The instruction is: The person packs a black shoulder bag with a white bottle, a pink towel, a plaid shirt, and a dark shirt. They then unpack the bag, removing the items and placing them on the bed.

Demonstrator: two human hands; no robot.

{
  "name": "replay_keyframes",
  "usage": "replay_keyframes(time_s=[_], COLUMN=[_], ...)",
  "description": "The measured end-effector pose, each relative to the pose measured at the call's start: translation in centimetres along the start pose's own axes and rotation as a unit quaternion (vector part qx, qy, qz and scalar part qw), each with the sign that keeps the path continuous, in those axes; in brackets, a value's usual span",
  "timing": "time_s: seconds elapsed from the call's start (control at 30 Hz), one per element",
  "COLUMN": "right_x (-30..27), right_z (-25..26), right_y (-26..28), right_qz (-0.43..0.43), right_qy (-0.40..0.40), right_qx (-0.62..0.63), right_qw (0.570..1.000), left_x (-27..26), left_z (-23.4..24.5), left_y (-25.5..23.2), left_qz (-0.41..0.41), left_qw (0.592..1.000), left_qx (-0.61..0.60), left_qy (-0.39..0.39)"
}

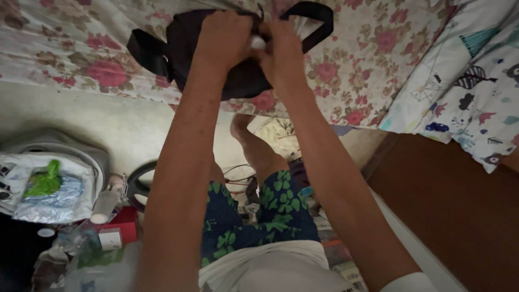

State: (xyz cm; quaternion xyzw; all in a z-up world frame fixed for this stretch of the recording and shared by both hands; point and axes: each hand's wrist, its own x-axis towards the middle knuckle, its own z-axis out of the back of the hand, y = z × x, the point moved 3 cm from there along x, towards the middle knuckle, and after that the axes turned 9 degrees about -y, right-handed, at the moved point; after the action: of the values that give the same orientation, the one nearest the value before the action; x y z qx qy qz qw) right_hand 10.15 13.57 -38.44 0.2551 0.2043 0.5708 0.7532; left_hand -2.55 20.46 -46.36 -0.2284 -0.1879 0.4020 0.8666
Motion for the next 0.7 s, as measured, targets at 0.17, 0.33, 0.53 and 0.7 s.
replay_keyframes(time_s=[0.17, 0.33, 0.53, 0.7], right_x=[-0.3, -1.6, -2.8, -0.4], right_z=[-1.2, 1.3, 3.2, 1.6], right_y=[1.7, 3.6, 2.3, 2.2], right_qz=[0.023, 0.012, -0.138, 0.072], right_qy=[-0.035, -0.096, -0.042, -0.05], right_qx=[-0.074, -0.046, 0.031, -0.026], right_qw=[0.996, 0.994, 0.989, 0.996], left_x=[0.1, 0.1, -0.1, 0.7], left_z=[1.0, 2.0, 1.3, 1.8], left_y=[-0.2, -0.6, -0.4, 0.0], left_qz=[-0.027, -0.007, 0.034, 0.051], left_qw=[0.999, 0.997, 0.998, 0.996], left_qx=[0.017, 0.007, -0.013, -0.063], left_qy=[-0.03, -0.074, -0.052, -0.036])
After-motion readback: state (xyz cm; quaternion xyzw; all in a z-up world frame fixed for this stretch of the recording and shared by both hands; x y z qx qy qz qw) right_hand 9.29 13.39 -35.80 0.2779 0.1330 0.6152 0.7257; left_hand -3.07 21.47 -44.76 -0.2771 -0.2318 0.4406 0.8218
